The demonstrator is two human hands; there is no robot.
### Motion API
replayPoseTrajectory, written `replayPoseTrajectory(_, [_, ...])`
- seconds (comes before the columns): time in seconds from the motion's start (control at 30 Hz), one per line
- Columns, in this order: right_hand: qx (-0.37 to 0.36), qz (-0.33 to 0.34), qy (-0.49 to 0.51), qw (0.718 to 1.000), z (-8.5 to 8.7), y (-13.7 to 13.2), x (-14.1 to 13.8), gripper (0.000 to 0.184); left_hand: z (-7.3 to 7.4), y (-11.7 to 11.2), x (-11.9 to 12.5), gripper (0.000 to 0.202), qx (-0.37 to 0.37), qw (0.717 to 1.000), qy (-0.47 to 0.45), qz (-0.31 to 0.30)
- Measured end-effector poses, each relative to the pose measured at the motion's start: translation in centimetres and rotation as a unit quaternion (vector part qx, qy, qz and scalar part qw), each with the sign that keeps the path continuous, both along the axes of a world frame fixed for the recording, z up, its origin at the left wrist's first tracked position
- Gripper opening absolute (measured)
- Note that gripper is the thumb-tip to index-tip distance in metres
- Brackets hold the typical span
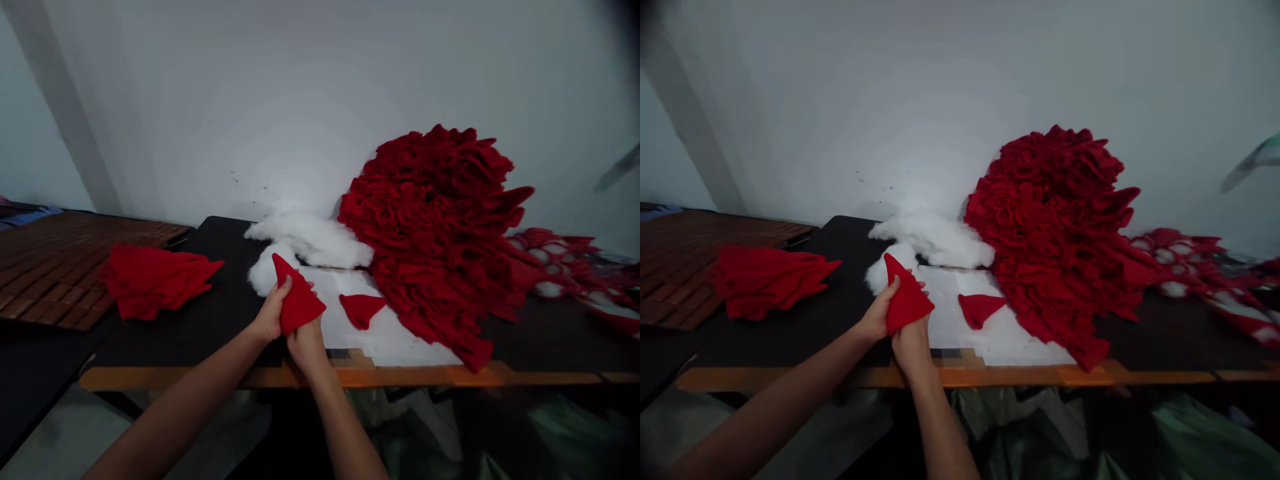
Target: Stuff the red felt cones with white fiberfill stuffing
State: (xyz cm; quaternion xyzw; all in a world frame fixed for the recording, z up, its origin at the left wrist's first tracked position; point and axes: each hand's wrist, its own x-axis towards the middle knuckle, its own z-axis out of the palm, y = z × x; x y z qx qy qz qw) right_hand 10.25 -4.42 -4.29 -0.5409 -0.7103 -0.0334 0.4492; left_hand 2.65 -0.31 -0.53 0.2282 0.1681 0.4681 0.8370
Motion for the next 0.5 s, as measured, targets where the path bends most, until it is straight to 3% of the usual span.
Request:
replayPoseTrajectory(0.13, [0.030, -0.013, -0.037, 0.999, 0.0, -2.0, -0.4, 0.046, 0.0, 0.7, -0.3, 0.040, -0.021, 0.999, 0.003, 0.034])
replayPoseTrajectory(0.27, [0.021, 0.008, -0.047, 0.999, -0.2, -1.5, -0.2, 0.051, -0.1, 0.4, -0.4, 0.040, -0.022, 1.000, -0.009, -0.001])
replayPoseTrajectory(0.37, [0.020, -0.018, -0.006, 1.000, -0.2, -0.5, 0.4, 0.053, -0.2, -0.2, -0.2, 0.034, 0.022, 0.999, -0.020, -0.026])
replayPoseTrajectory(0.5, [0.026, -0.010, 0.000, 1.000, 0.2, -1.0, 0.7, 0.058, -0.1, -0.2, 0.0, 0.031, 0.063, 0.998, -0.025, 0.009])
